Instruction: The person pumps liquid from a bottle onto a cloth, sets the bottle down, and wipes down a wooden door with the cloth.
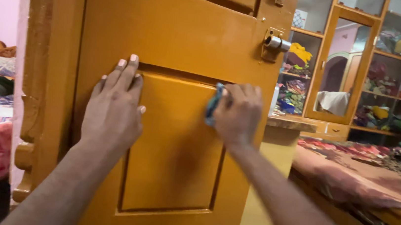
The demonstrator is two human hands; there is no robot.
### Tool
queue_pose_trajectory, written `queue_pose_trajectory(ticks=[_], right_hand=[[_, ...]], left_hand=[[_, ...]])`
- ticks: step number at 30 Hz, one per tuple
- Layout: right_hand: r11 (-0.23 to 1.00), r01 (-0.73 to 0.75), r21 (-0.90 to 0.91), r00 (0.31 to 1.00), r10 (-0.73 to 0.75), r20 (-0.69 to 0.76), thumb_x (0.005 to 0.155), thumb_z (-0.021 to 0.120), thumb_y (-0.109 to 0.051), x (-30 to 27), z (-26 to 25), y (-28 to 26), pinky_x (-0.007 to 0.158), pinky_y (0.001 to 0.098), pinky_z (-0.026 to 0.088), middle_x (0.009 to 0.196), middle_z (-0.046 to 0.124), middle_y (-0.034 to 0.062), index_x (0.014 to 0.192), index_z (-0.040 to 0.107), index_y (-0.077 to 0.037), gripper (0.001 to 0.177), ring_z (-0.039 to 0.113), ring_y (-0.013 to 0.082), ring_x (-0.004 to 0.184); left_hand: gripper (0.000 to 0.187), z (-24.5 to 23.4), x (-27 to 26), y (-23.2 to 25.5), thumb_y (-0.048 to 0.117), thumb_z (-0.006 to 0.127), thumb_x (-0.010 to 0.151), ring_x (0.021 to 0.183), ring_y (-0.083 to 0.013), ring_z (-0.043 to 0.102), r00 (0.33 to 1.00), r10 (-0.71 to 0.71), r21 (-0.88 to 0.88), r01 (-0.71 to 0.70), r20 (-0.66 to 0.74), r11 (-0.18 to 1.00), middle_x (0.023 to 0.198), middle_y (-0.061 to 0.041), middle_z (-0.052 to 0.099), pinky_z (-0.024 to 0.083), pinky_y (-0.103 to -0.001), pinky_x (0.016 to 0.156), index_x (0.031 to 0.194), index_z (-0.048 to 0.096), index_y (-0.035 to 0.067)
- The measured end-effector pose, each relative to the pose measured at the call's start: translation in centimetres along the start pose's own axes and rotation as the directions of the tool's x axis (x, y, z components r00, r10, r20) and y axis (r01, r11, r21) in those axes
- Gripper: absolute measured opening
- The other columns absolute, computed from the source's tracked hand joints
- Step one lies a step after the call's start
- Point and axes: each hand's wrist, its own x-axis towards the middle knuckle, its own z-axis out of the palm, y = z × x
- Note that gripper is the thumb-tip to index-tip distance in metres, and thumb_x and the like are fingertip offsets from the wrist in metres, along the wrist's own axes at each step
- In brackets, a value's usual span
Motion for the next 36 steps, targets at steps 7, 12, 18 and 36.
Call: queue_pose_trajectory(ticks=[7,12,18,36], right_hand=[[0.978,0.095,0.186,0.989,-0.071,-0.133,0.089,0.055,-0.005,-0.3,5.9,-10.9,0.090,0.0464,0.048,0.098,0.069,0.0157,0.094,0.070,-0.002,0.016,0.062,0.0363,0.094],[0.865,0.413,0.285,0.903,-0.430,-0.003,0.097,0.070,-0.009,0.9,3.5,-6.9,0.100,0.0415,0.055,0.117,0.070,0.0144,0.111,0.072,0.001,0.017,0.067,0.0317,0.108],[0.990,0.126,0.069,0.992,-0.127,0.003,0.095,0.072,-0.009,-0.5,0.3,-3.5,0.098,0.0451,0.053,0.117,0.070,0.0165,0.110,0.073,-0.002,0.017,0.065,0.0360,0.113],[0.856,0.421,0.299,0.890,-0.453,0.044,0.102,0.066,-0.009,0.0,2.3,-1.0,0.111,0.0465,0.053,0.128,0.069,0.0142,0.121,0.069,-0.002,0.020,0.067,0.0330,0.123]], left_hand=[[0.070,1.1,0.2,-0.6,0.013,0.070,0.082,0.152,-0.0239,0.021,0.999,0.014,-0.010,-0.014,-0.048,1.000,0.166,-0.008,0.023,0.025,-0.045,0.119,0.147,0.046,0.004],[0.072,1.0,-0.6,-1.7,0.008,0.066,0.082,0.155,-0.0221,0.023,0.995,0.057,-0.006,-0.058,-0.086,0.998,0.169,-0.006,0.024,0.027,-0.042,0.123,0.151,0.046,0.007],[0.071,-0.1,-0.6,-2.2,0.027,0.065,0.088,0.150,-0.0254,0.020,0.995,0.087,-0.027,-0.088,-0.056,0.996,0.165,-0.009,0.020,0.025,-0.044,0.118,0.151,0.039,0.003],[0.095,-0.2,-0.1,0.7,0.043,0.074,0.080,0.149,-0.0301,0.034,0.999,-0.010,0.193,0.016,-0.031,0.981,0.164,-0.013,0.032,0.038,-0.047,0.111,0.160,0.035,0.010]])
